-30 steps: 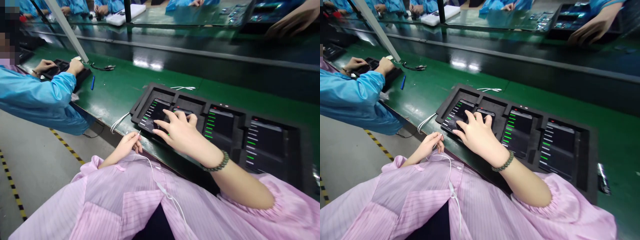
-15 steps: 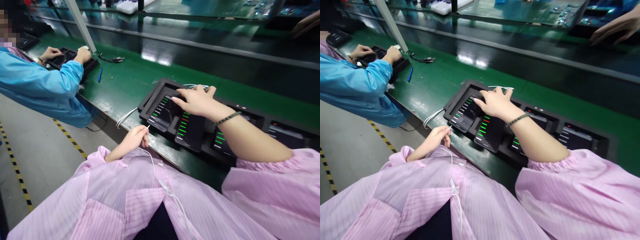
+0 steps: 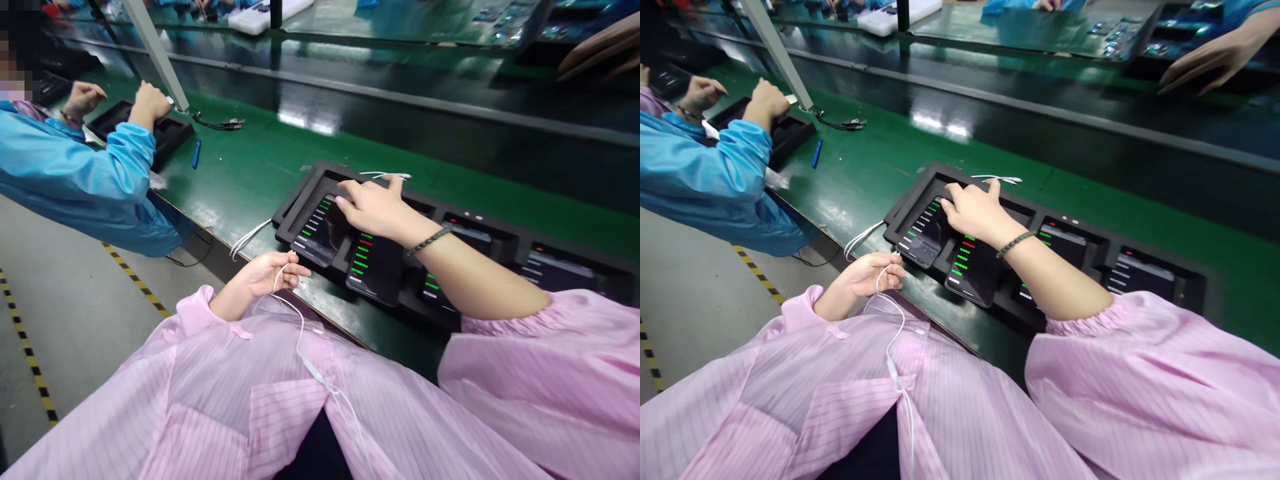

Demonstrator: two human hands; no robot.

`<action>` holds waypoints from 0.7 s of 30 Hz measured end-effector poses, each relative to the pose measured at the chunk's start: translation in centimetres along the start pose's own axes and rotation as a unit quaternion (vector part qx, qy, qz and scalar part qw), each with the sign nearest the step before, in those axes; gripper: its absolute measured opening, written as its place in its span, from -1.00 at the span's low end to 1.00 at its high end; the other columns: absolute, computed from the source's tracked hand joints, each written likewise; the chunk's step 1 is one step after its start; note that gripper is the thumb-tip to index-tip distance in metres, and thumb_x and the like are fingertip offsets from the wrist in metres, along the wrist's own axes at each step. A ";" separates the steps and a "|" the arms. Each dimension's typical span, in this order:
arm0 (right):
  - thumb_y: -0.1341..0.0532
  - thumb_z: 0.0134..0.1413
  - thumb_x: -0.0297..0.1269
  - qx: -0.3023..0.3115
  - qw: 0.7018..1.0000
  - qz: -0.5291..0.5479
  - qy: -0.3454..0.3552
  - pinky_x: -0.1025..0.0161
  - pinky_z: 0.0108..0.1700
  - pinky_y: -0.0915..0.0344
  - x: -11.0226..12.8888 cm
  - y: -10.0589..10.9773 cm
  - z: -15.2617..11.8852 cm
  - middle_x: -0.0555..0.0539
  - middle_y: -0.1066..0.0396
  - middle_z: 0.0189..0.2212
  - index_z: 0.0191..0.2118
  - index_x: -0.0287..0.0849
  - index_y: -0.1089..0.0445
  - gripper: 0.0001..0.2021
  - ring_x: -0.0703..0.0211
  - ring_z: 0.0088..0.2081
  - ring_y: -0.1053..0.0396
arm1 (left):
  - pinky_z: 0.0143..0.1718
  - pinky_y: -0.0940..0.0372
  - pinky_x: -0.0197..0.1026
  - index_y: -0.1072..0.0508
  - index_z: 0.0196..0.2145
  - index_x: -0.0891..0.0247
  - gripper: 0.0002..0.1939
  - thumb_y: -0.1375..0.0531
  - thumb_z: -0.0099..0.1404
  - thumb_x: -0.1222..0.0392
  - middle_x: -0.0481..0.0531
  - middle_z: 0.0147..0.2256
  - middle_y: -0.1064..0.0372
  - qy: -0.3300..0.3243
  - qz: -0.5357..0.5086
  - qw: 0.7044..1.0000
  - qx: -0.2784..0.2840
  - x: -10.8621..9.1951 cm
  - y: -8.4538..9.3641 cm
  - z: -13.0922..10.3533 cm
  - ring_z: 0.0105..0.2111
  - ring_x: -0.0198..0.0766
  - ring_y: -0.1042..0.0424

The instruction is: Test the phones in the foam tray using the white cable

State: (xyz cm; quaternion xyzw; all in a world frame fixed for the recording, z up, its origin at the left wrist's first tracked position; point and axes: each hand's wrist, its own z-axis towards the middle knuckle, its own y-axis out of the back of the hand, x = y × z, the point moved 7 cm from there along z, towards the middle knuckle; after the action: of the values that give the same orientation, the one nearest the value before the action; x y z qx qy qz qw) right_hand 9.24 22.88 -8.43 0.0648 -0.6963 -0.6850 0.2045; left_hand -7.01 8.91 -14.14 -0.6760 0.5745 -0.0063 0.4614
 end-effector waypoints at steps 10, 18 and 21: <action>0.14 0.31 -0.24 -0.005 1.000 0.001 -0.002 -0.42 0.28 0.26 -0.7 0.2 0.2 -0.18 -0.47 -0.27 -0.05 -0.20 -0.45 -0.57 -0.12 -0.04 -0.38 | -0.40 -0.28 -0.24 -0.44 -0.38 0.35 -0.65 -0.17 0.40 -0.01 0.13 -0.47 -0.54 -0.116 0.253 0.956 -0.089 -1.2 0.6 -1.2 -0.57 -0.31 -0.41; 0.15 0.30 -0.25 0.029 0.999 -0.043 -0.008 -0.39 0.11 0.04 -0.5 0.2 0.1 -0.24 -0.47 -0.30 -0.48 -0.20 -0.37 -0.55 -0.15 -0.05 -0.28 | -0.29 -0.31 -0.24 -0.44 -0.44 0.27 -0.64 -0.04 0.44 0.07 0.03 -0.51 -0.53 -0.217 0.501 0.815 -0.193 -2.4 -0.7 -3.4 -0.48 -0.27 -0.47; 0.13 0.28 -0.27 0.025 0.999 -0.035 -0.011 -0.32 0.07 -0.01 -0.3 0.3 0.0 -0.25 -0.47 -0.28 -0.52 -0.20 -0.34 -0.57 -0.14 -0.05 -0.27 | -0.35 -0.28 -0.26 -0.34 -0.50 0.27 -0.64 -0.08 0.41 0.04 0.02 -0.60 -0.45 -0.176 0.353 0.907 -0.146 -1.6 -0.3 -2.1 -0.56 -0.30 -0.40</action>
State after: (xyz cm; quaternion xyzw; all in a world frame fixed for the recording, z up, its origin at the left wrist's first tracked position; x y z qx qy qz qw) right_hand 9.61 22.99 -8.19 0.0865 -0.7125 -0.6752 0.1706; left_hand -8.49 8.85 -11.89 -0.4788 0.6795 0.3604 0.4234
